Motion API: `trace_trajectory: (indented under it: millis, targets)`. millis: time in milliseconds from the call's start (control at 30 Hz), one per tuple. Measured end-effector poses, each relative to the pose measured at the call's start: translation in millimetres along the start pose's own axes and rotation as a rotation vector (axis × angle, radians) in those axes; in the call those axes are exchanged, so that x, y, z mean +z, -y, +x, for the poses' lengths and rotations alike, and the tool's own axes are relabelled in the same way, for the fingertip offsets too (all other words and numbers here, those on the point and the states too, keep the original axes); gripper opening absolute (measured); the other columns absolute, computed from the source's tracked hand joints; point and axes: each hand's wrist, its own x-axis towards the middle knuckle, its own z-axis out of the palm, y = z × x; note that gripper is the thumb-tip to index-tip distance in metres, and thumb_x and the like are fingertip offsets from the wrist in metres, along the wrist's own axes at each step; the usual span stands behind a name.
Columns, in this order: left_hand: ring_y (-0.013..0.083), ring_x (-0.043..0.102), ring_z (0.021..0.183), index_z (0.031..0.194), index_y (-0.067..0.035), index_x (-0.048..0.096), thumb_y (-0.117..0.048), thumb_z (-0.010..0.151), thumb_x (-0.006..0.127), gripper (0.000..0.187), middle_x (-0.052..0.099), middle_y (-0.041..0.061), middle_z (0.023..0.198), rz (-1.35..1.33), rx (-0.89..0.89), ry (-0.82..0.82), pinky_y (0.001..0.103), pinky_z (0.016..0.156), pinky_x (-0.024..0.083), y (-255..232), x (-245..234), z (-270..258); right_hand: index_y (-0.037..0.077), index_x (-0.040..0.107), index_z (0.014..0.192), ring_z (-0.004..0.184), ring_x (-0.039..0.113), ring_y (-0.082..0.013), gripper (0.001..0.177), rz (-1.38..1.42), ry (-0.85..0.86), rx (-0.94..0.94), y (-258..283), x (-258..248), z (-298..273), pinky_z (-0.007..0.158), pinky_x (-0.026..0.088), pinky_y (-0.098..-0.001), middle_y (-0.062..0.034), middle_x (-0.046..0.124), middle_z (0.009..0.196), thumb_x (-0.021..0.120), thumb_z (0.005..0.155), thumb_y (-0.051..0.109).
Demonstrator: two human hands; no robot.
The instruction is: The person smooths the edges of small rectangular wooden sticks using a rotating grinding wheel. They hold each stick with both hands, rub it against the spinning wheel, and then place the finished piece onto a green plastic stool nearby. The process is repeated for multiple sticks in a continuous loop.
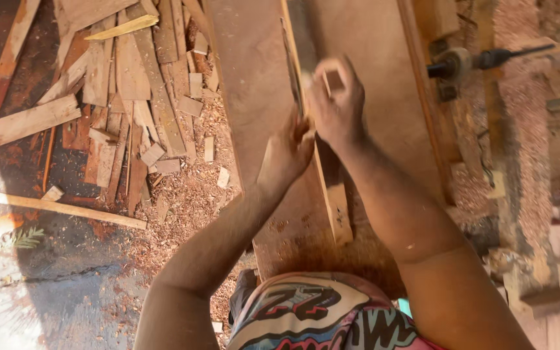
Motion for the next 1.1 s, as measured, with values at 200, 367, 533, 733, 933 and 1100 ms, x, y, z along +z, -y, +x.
trace_trajectory:
  millis: [200, 367, 533, 733, 933, 1100]
  targets:
    - [0.0480, 0.062, 0.122, 0.152, 0.001, 0.040, -0.013, 0.089, 0.074, 0.073, 0.061, 0.036, 0.138, 0.297, 0.399, 0.124, 0.047, 0.102, 0.053, -43.1, 15.0, -145.9, 0.006, 0.054, 0.115, 0.072, 0.065, -0.0176, 0.016, 0.463, -0.085, 0.157, 91.7, -58.0, -133.3, 0.065, 0.057, -0.0349, -0.0088, 0.062, 0.082, 0.066, 0.105, 0.003]
    - [0.0365, 0.070, 0.118, 0.158, -0.003, 0.034, -0.025, 0.093, 0.071, 0.077, 0.067, 0.025, 0.128, -0.073, 0.104, 0.649, 0.044, 0.094, 0.057, -100.4, 46.5, -197.1, 0.004, 0.047, 0.143, 0.100, 0.068, -0.0260, 0.049, 0.500, -0.117, 0.262, 130.4, -109.9, -258.7, 0.092, 0.057, -0.0451, -0.0176, 0.069, 0.109, 0.066, 0.099, 0.007]
    - [0.0330, 0.072, 0.111, 0.142, -0.006, 0.058, -0.039, 0.098, 0.071, 0.056, 0.073, 0.024, 0.120, 0.623, -0.047, 1.013, 0.043, 0.094, 0.058, -107.9, 73.3, -211.4, 0.003, 0.048, 0.135, 0.097, 0.069, -0.0275, 0.039, 0.396, -0.650, 0.330, 87.2, -179.8, -427.4, 0.086, 0.061, -0.0456, -0.0171, 0.068, 0.105, 0.067, 0.102, 0.013]
    - [0.0268, 0.071, 0.118, 0.147, -0.002, 0.053, -0.020, 0.092, 0.069, 0.060, 0.068, 0.020, 0.134, 0.224, -0.001, 0.784, 0.040, 0.084, 0.062, -61.5, 52.4, -227.7, 0.000, 0.053, 0.129, 0.072, 0.065, -0.0274, 0.045, 0.394, -1.299, 1.214, -0.5, -241.1, -611.2, 0.063, 0.063, -0.0403, -0.0166, 0.064, 0.089, 0.074, 0.093, 0.016]
    - [0.0288, 0.066, 0.126, 0.147, 0.001, 0.051, -0.022, 0.096, 0.070, 0.059, 0.066, 0.022, 0.137, 0.231, 0.073, 0.728, 0.041, 0.102, 0.056, -28.5, 38.1, -236.4, 0.007, 0.060, 0.134, 0.096, 0.062, -0.0321, 0.064, -0.153, -1.190, 1.519, 29.4, -341.3, -700.4, 0.081, 0.054, -0.0521, -0.0188, 0.060, 0.120, 0.061, 0.101, 0.061]
    - [0.0289, 0.064, 0.128, 0.149, 0.000, 0.048, -0.020, 0.095, 0.069, 0.062, 0.063, 0.020, 0.140, 0.254, -0.013, 0.699, 0.041, 0.104, 0.055, -24.0, 29.3, -246.2, 0.019, 0.028, 0.154, 0.150, 0.038, -0.0396, 0.081, 0.569, -1.634, 0.780, 87.7, -355.4, -750.4, 0.117, 0.039, -0.0643, -0.0168, 0.034, 0.162, 0.049, 0.090, 0.065]
